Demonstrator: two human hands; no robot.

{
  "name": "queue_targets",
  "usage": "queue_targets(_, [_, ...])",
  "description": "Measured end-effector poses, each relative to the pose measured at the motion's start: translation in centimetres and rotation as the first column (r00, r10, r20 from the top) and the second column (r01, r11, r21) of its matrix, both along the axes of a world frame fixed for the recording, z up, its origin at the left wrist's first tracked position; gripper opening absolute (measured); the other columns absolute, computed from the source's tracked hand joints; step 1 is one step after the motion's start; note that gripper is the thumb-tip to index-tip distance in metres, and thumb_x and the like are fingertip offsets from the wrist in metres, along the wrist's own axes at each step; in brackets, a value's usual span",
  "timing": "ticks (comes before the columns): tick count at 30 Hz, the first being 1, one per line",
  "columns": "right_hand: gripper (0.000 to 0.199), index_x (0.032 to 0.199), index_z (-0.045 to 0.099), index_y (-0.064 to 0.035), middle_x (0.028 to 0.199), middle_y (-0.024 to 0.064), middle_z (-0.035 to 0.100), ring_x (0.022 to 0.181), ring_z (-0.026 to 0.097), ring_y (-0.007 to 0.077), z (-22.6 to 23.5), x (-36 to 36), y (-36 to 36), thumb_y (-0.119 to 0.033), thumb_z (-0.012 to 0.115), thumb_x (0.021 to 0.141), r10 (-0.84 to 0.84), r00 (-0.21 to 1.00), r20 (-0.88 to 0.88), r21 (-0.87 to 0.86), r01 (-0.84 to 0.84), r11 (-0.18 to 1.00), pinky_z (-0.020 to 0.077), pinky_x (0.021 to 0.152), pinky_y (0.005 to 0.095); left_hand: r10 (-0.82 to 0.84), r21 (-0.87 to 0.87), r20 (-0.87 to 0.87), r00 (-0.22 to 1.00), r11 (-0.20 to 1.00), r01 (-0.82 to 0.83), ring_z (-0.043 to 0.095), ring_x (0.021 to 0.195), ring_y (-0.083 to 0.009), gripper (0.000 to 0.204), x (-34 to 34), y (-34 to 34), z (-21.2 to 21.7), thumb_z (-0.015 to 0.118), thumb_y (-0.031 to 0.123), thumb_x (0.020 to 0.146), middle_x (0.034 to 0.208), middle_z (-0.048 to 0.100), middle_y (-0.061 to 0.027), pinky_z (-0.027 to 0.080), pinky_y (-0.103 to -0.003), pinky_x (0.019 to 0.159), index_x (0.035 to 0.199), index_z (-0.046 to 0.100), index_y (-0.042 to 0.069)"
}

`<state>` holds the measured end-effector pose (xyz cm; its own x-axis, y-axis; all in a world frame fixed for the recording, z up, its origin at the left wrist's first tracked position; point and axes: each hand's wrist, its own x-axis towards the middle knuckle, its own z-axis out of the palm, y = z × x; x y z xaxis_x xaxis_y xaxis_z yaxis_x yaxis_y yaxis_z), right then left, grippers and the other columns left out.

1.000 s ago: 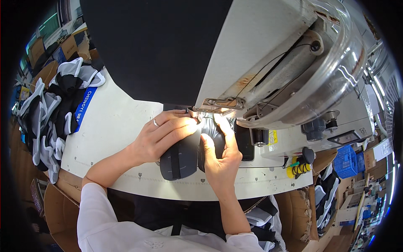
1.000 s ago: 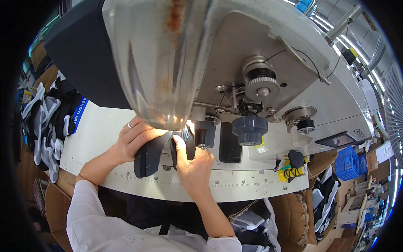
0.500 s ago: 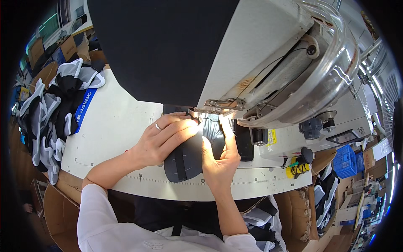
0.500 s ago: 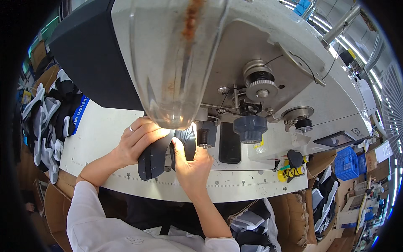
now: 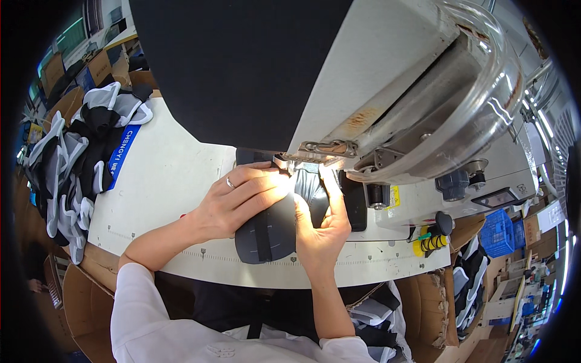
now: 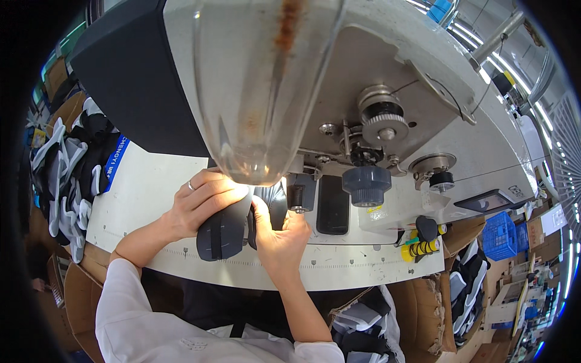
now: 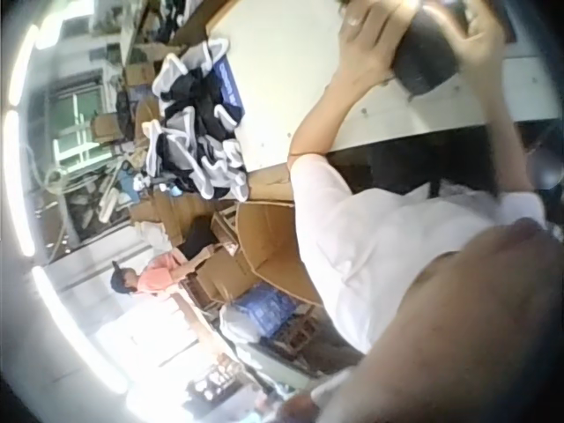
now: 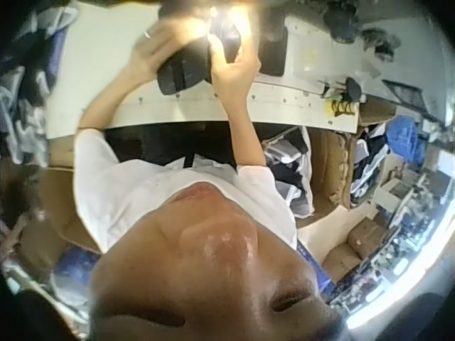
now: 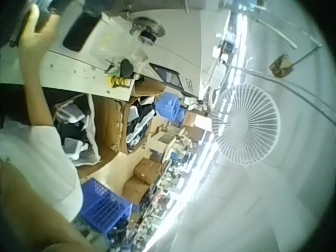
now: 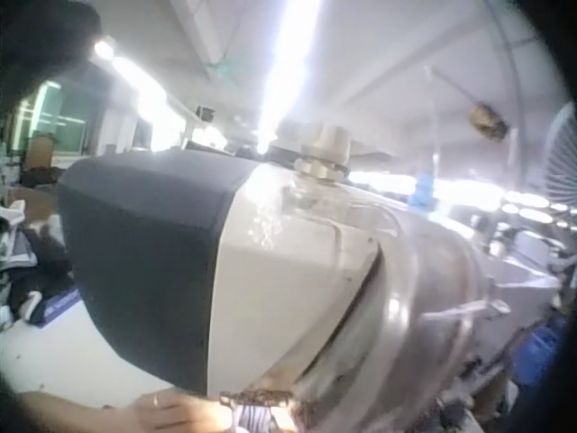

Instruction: The person retrieves shoe upper pieces, aligns and stitches them together using a sewing machine, trims excess thread with a thread clipper, and places the finished pieces into a box.

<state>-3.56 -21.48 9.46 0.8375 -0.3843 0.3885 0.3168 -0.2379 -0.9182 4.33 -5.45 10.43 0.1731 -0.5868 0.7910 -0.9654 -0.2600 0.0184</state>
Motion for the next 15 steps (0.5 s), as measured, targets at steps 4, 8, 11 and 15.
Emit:
queue_targets(4, [0.054,0.135,0.046,0.0088,0.131,0.0185,0.056,0.116,0.057,0.0208,-0.05,0.13,-0.04,0.007,0.066,0.085,-0.029,0.998,-0.056,0.043,0.031,0.999,0.0443,0.101,0.0315,0.003,0.04,-0.013,1.0,0.999,-0.002,0.064,0.098,-0.0254,0.035,-0.25,0.26,0.42,0.069,0.012,0.07,0.102,0.066,-0.0088,0.056,-0.039,0.093,0.104,0.068,0.002])
queue_targets(8, [0.052,0.133,0.048,0.0074,0.128,0.0168,0.057,0.113,0.058,0.0198,0.16,0.03,-0.19,0.006,0.066,0.085,-0.026,0.999,-0.031,0.028,0.027,0.999,0.0447,0.099,0.031,-0.034,-0.108,0.025,0.999,0.993,0.037,0.066,0.092,-0.0237,0.031,-0.53,-0.04,0.03,0.07,0.014,0.071,0.095,0.067,-0.007,0.058,-0.037,0.086,0.099,0.07,0.004])
queue_targets(11, [0.049,0.132,0.05,0.0065,0.124,0.0157,0.06,0.111,0.059,0.0189,0.28,0.11,-0.34,0.005,0.066,0.085,-0.043,0.999,-0.024,-0.008,0.043,0.999,0.0454,0.098,0.0305,0.02,-0.105,0.071,0.997,0.994,-0.012,0.067,0.089,-0.022,0.029,-0.73,-0.21,-0.35,0.069,0.015,0.073,0.095,0.067,-0.0058,0.06,-0.035,0.084,0.1,0.071,0.006])
queue_targets(15, [0.036,0.116,0.049,0.0034,0.107,0.01,0.055,0.095,0.052,0.0147,0.13,0.45,-0.37,0.002,0.069,0.085,-0.048,0.999,-0.017,0.033,0.049,0.998,0.04,0.084,0.029,0.046,-0.072,0.083,0.995,0.997,-0.04,0.067,0.09,-0.0217,0.028,-0.56,-0.15,-0.39,0.067,0.012,0.073,0.097,0.067,-0.0049,0.06,-0.035,0.084,0.1,0.071,0.006])
